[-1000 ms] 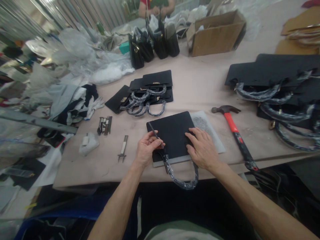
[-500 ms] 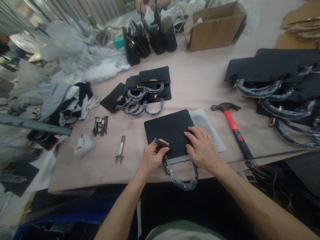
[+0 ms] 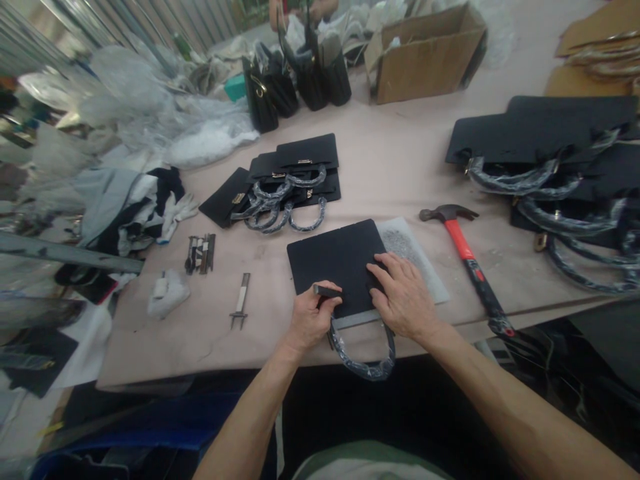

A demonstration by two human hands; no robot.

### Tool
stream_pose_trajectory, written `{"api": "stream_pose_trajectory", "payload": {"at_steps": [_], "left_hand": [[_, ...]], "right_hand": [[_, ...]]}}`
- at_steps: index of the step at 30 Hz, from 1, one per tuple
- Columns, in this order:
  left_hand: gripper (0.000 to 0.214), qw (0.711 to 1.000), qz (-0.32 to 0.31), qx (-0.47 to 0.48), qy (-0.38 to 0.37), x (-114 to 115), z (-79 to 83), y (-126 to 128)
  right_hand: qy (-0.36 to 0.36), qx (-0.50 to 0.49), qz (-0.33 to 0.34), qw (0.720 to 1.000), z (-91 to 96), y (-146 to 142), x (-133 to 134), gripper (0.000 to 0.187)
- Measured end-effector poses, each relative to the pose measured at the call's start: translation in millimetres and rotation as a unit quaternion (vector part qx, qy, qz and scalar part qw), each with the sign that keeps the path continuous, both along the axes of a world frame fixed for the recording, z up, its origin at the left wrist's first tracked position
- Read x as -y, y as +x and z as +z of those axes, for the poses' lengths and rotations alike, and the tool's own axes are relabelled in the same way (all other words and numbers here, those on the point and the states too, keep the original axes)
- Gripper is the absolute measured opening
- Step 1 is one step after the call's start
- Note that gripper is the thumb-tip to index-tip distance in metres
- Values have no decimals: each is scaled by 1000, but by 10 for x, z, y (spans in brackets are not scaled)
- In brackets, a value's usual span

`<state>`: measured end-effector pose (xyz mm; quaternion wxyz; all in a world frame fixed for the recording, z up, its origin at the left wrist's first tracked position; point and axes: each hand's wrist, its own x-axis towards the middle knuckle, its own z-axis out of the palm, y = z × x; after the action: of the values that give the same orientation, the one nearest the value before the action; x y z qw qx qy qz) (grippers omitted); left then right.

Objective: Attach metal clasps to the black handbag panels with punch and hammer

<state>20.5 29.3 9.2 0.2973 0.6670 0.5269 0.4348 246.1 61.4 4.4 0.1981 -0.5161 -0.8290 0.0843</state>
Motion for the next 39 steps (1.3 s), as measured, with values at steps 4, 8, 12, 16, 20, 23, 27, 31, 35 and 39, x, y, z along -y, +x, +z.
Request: {"api": "stream_pose_trajectory", "payload": {"at_steps": [4,8,12,16,20,23,27,31,35,39], "left_hand": [[9,1000,-5,-7,5,-2,-2,20],[9,999,0,-33,14,-16,-4,49],[9,999,0,-49,6,-47,3,67],[9,999,9,-50,-2,-58,7,80],[8,998,10,-56,25,-45,-1,98],[7,996,5,-72,57,-41,-13,107],[7,993,11,-91,75,-39,-35,116],[6,990,17,-105,95,-35,-49,130],[6,987,6,-118,110,-40,-62,133],[7,987,3,-116,110,-41,-92,127]], "right_hand": [[-1,-4,-1,1000,-13,3,0,45],[1,-1,0,1000,-20,13,6,45],[3,-2,2,1000,-21,18,8,45],[1,-22,2,1000,-34,11,8,45],[-6,-155,11,988,-30,104,12,40],[19,-244,-68,967,1,360,-26,35],[48,-156,-219,962,25,917,-160,34],[-80,-4,-299,951,65,1330,-249,43],[-234,-51,-335,911,181,1376,-323,30],[-402,-274,-335,807,394,1236,-459,14]]}}
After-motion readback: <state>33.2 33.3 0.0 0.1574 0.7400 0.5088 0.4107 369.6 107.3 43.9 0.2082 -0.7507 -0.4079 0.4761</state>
